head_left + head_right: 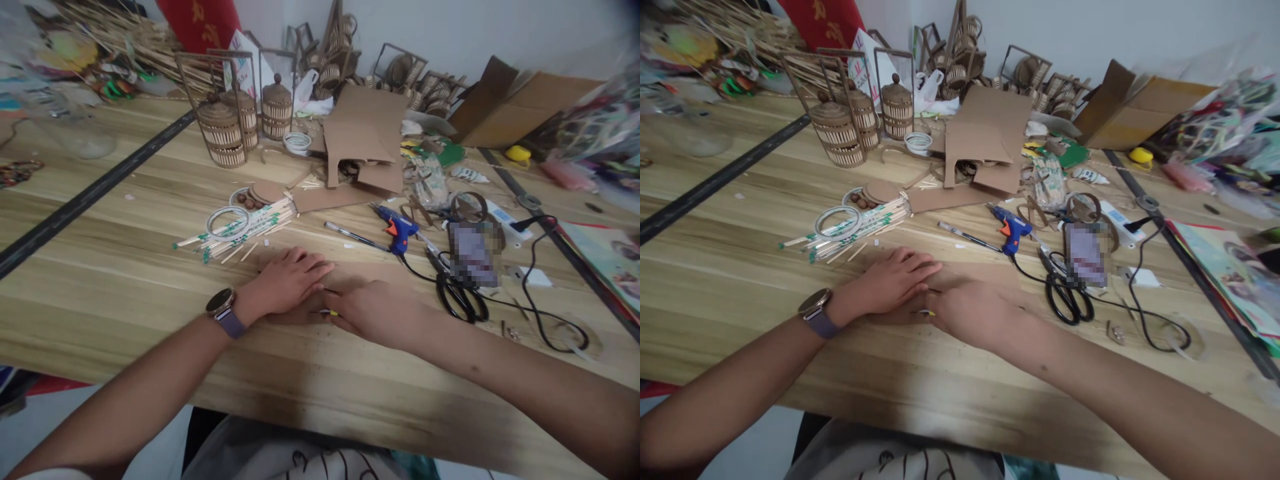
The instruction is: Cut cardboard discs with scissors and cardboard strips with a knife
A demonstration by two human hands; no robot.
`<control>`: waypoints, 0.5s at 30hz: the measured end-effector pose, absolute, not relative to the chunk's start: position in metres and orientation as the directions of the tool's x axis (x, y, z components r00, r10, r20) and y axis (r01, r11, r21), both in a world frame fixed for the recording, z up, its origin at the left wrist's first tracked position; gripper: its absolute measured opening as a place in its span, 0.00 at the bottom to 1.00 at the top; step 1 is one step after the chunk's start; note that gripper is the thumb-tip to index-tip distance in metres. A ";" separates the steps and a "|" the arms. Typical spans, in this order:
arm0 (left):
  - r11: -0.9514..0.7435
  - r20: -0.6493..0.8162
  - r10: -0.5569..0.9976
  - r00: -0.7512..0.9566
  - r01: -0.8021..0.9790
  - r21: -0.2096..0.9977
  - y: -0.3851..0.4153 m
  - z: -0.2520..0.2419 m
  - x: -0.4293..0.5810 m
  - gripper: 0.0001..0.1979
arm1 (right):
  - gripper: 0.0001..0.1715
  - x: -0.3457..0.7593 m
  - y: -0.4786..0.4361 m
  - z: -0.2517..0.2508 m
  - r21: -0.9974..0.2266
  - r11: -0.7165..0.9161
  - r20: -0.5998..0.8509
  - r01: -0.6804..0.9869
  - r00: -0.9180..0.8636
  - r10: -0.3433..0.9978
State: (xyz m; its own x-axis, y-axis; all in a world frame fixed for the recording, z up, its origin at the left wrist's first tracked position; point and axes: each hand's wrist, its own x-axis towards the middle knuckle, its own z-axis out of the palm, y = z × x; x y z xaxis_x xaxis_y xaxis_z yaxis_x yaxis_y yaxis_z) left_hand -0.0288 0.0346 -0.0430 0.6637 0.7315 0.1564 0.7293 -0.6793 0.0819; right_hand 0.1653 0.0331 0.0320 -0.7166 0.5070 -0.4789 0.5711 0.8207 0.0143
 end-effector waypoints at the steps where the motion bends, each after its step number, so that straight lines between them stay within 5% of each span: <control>1: -0.679 0.159 0.731 0.663 0.730 0.081 0.035 -0.043 -0.029 0.22 | 0.16 0.163 0.033 0.032 0.016 0.822 -0.480 0.570 -0.717 0.506; 8: -0.681 0.159 0.730 0.665 0.728 0.085 0.036 -0.045 -0.029 0.22 | 0.20 0.168 0.035 0.034 -0.010 0.827 -0.482 0.562 -0.728 0.489; 15: -0.676 0.164 0.733 0.660 0.734 0.069 0.036 -0.046 -0.028 0.22 | 0.15 0.161 0.027 0.032 0.121 0.836 -0.449 0.536 -0.721 0.527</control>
State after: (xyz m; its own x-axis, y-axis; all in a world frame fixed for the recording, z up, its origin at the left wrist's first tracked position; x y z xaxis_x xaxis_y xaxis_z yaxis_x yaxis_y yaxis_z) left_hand -0.0279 0.0357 -0.0458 0.6597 0.7334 0.1641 0.7339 -0.6757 0.0694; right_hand 0.1612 0.0267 0.0318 -0.7213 0.5275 -0.4489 0.5355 0.8357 0.1215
